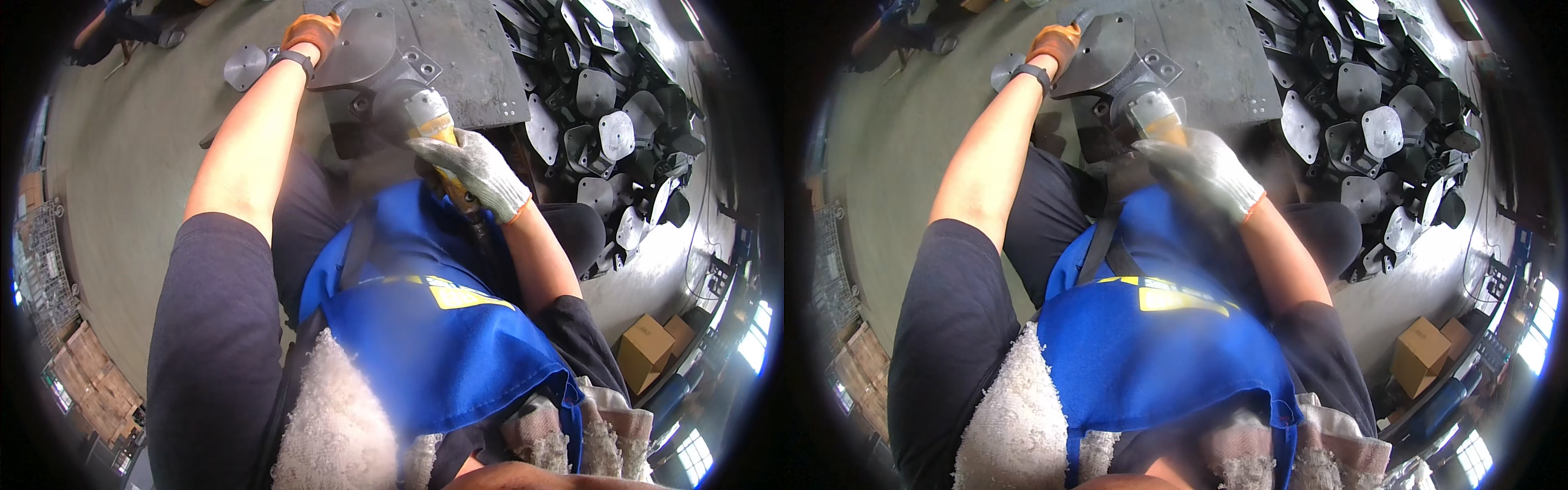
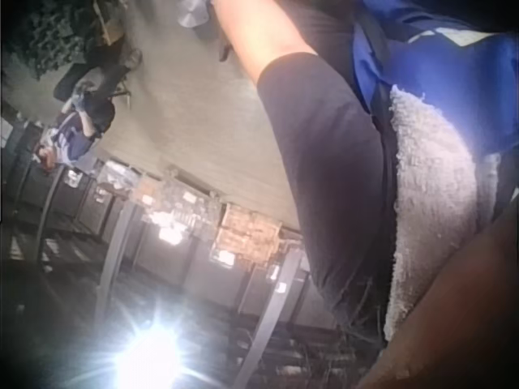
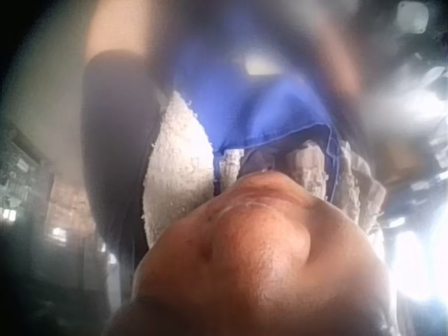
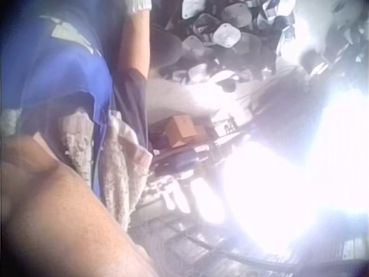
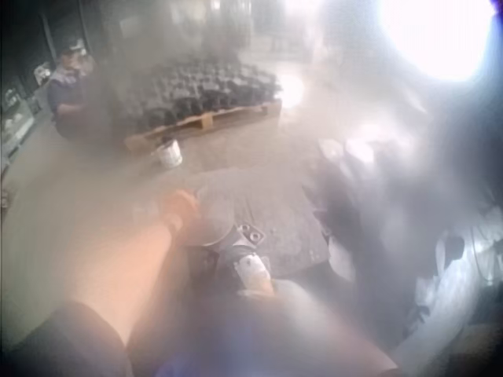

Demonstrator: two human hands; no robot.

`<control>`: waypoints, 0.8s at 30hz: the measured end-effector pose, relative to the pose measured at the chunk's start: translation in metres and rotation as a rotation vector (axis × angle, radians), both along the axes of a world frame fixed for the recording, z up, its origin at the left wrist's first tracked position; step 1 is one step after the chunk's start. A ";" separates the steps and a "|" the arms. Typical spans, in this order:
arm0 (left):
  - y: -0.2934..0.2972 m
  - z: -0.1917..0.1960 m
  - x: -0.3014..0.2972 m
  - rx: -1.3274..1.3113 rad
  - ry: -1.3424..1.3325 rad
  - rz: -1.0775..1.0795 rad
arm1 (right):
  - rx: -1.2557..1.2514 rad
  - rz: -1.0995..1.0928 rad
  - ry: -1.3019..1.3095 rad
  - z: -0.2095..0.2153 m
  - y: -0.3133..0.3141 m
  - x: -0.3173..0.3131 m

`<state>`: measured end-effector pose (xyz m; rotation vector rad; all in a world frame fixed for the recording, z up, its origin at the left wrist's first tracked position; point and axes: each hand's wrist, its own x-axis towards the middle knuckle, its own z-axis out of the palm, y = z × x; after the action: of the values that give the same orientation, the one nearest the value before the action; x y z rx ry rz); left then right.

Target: The person sits on the floor and uses a handheld angle grinder to smooth the edges of metal parts. They pick up each part from a nearby pile, grind it, and place it back down, repeating the process continuously.

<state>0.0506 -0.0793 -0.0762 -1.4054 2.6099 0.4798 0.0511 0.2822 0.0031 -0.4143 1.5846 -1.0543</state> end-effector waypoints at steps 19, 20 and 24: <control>-0.013 -0.017 0.003 0.021 0.034 0.057 | 0.038 -0.095 0.010 0.004 0.013 0.009; -0.013 -0.017 0.003 0.017 0.037 0.057 | 0.038 -0.084 -0.014 0.011 0.012 0.006; -0.012 -0.018 0.002 0.008 0.054 0.055 | 0.053 -0.041 -0.007 0.002 0.002 -0.002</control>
<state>0.0528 -0.0916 -0.0943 -1.4847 2.6136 0.5423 0.0494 0.2839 0.0046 -0.3428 1.6169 -1.0414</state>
